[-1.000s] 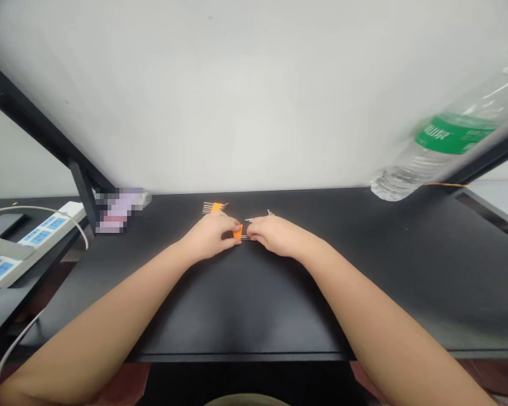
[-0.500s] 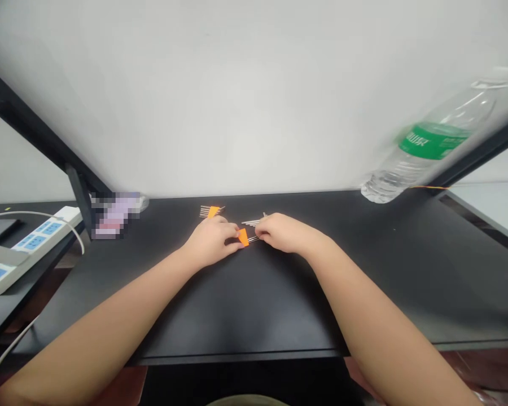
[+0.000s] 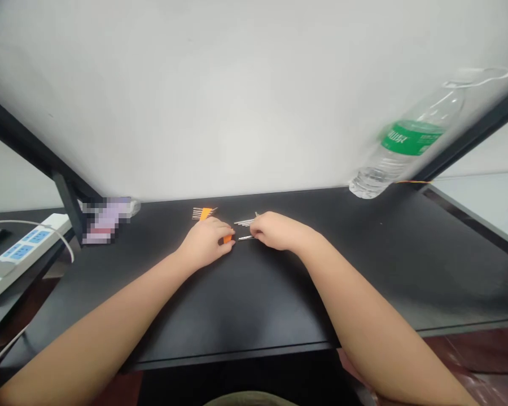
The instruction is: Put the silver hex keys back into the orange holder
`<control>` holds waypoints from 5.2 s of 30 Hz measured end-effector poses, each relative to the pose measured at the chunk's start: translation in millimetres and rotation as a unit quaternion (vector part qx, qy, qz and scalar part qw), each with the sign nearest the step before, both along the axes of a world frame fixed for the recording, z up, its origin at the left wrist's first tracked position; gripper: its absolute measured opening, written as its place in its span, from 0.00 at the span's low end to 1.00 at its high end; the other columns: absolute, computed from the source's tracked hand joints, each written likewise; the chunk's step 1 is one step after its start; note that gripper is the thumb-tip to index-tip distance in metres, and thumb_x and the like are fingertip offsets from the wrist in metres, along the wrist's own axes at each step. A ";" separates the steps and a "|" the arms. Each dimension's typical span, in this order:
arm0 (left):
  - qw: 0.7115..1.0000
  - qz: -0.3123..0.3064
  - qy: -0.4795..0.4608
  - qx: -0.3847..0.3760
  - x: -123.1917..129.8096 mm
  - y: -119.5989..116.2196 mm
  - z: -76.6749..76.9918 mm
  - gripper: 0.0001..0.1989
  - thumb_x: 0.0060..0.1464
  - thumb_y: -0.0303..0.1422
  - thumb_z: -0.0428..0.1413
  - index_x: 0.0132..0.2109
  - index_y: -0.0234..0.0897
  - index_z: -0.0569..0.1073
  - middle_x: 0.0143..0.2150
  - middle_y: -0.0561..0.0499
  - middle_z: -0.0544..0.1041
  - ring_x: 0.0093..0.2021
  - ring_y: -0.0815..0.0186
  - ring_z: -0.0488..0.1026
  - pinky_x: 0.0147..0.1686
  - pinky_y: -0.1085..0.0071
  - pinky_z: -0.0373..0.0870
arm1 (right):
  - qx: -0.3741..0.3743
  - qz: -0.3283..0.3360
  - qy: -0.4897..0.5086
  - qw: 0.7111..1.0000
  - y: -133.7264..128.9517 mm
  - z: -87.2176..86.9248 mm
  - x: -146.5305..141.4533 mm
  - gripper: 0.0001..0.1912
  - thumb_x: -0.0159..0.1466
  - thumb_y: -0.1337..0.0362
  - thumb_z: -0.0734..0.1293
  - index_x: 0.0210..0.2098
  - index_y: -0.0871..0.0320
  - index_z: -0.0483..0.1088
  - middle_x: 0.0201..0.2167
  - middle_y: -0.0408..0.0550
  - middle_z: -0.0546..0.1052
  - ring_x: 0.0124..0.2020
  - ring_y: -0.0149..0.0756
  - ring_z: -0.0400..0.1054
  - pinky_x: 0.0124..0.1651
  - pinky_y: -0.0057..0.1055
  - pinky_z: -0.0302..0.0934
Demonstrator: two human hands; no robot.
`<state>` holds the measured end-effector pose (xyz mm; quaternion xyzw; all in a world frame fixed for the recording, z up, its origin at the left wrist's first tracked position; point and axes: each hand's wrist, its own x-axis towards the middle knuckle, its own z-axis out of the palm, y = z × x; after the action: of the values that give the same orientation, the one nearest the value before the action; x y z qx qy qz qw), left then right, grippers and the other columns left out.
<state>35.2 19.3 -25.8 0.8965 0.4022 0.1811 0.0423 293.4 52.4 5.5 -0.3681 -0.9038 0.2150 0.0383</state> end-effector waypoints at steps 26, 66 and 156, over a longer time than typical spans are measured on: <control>1.000 -0.025 0.004 -0.012 -5.4 2.2 6.5 0.07 0.66 0.37 0.58 0.46 0.43 0.80 0.44 0.50 0.82 0.48 0.58 0.76 0.55 0.59 0.69 | -0.081 -0.193 0.055 0.976 28.1 -13.5 38.5 0.09 0.62 0.63 0.68 0.42 0.54 0.74 0.34 0.44 0.80 0.30 0.33 0.72 0.33 0.29 0.63; 1.000 -0.021 0.001 -0.017 -6.6 2.5 4.6 0.09 0.65 0.37 0.59 0.49 0.44 0.81 0.47 0.49 0.83 0.49 0.57 0.75 0.54 0.58 0.70 | 0.088 -0.091 0.058 0.990 27.3 -33.5 10.9 0.13 0.70 0.65 0.65 0.50 0.53 0.79 0.42 0.49 0.80 0.42 0.39 0.72 0.48 0.34 0.63; 0.997 0.069 -0.025 -0.037 -9.4 -0.8 7.3 0.20 0.57 0.37 0.61 0.56 0.44 0.74 0.48 0.49 0.81 0.48 0.55 0.78 0.47 0.59 0.76 | 0.101 -0.197 -0.052 0.974 -9.6 -13.6 -25.5 0.03 0.65 0.63 0.67 0.36 0.55 0.72 0.42 0.52 0.79 0.38 0.41 0.73 0.38 0.34 0.60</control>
<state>25.8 18.5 -18.4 0.8593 0.4687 0.1911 0.0733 267.9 42.8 -8.0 -0.5435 -0.8316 0.0910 0.0694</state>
